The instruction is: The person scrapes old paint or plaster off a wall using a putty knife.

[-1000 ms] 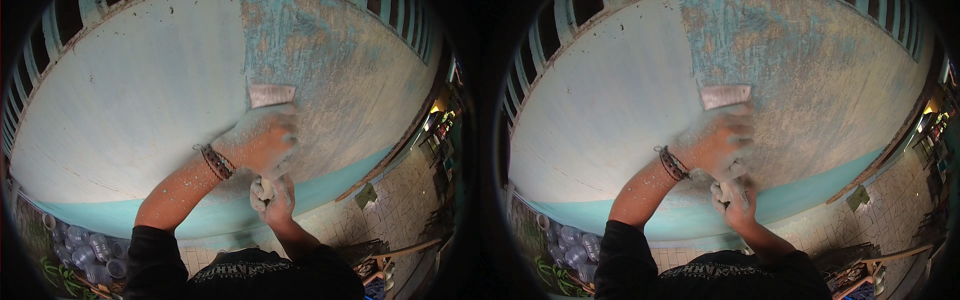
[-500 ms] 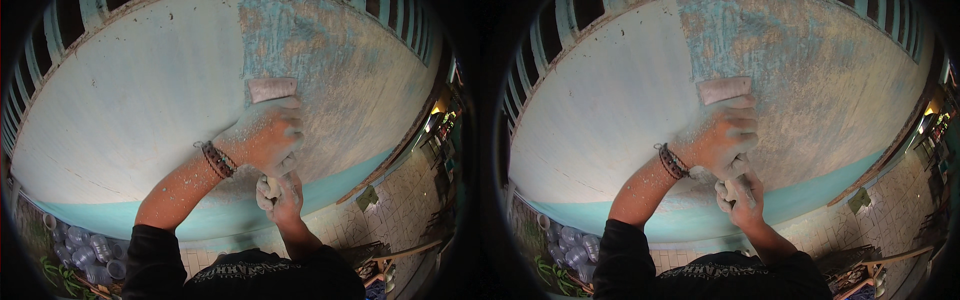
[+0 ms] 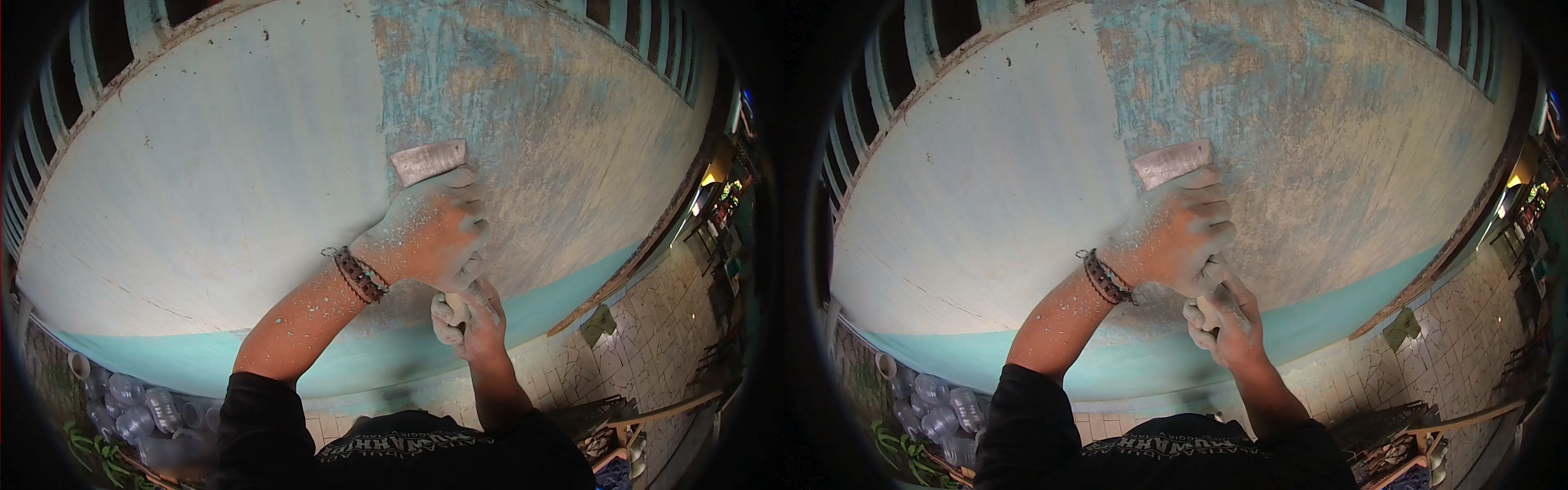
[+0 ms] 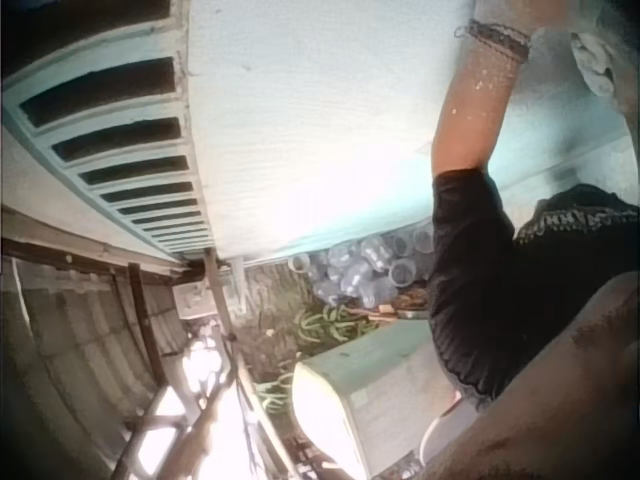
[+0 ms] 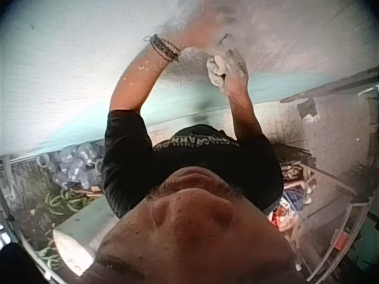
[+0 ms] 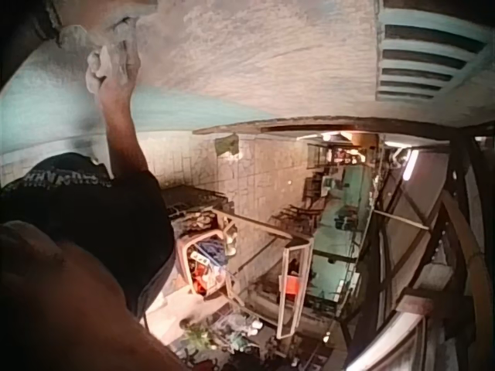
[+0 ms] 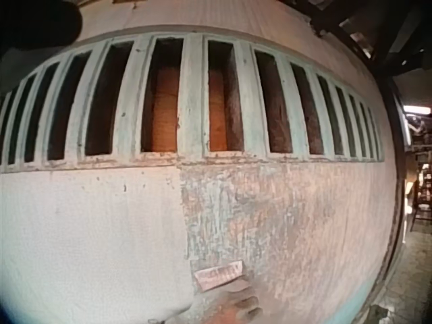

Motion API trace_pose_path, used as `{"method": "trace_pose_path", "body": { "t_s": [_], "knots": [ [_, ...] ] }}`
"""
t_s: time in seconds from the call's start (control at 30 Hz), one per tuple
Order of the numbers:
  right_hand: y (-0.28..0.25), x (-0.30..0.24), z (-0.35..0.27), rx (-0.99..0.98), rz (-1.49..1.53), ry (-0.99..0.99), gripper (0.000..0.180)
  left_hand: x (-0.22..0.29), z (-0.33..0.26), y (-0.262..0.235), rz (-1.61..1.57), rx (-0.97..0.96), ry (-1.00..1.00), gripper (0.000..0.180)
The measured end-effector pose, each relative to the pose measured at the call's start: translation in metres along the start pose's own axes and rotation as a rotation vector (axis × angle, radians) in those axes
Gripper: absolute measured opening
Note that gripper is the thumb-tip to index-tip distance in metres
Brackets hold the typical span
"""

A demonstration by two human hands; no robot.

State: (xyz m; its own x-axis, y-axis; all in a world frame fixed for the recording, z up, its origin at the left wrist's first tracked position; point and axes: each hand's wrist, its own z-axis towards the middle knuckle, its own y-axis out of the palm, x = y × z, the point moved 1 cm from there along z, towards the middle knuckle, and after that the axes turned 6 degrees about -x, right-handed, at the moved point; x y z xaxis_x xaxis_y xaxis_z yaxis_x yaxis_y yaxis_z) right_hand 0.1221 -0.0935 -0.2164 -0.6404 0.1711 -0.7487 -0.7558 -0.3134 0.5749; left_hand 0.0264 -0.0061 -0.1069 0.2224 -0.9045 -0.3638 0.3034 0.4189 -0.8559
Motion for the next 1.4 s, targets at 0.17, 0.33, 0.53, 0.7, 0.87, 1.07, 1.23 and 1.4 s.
{"method": "trace_pose_path", "body": {
  "t_s": [0.17,0.33,0.53,0.7,0.87,1.07,1.23,1.4],
  "knots": [
    [0.002,-0.014,0.005,-0.057,0.044,-0.032,0.039,-0.007,0.011,-0.019,-0.016,0.01,-0.061,0.042],
    [0.004,-0.009,0.0,0.039,0.005,-0.008,0.036,-0.004,0.006,0.003,-0.037,0.215,0.037,0.031],
    [0.003,-0.009,0.005,-0.067,0.006,-0.068,0.039,-0.009,0.009,-0.006,-0.118,0.311,0.036,0.025],
    [0.009,-0.004,0.004,0.049,-0.04,-0.077,0.036,-0.007,0.003,-0.007,-0.024,0.138,0.038,0.036],
    [0.011,-0.001,0.004,0.066,-0.048,-0.102,0.039,-0.008,0.005,-0.002,-0.15,0.344,0.087,0.027],
    [0.005,0.001,0.008,-0.009,0.021,-0.112,0.039,-0.012,0.009,-0.008,-0.116,0.295,0.071,0.025],
    [-0.003,0.022,-0.003,0.033,-0.042,-0.08,0.035,-0.002,-0.01,0.026,-0.078,0.241,0.036,0.029],
    [-0.043,0.076,-0.034,0.089,-0.143,-0.102,0.024,0.029,-0.032,0.069,-0.078,0.064,0.056,0.036]
  ]
}}
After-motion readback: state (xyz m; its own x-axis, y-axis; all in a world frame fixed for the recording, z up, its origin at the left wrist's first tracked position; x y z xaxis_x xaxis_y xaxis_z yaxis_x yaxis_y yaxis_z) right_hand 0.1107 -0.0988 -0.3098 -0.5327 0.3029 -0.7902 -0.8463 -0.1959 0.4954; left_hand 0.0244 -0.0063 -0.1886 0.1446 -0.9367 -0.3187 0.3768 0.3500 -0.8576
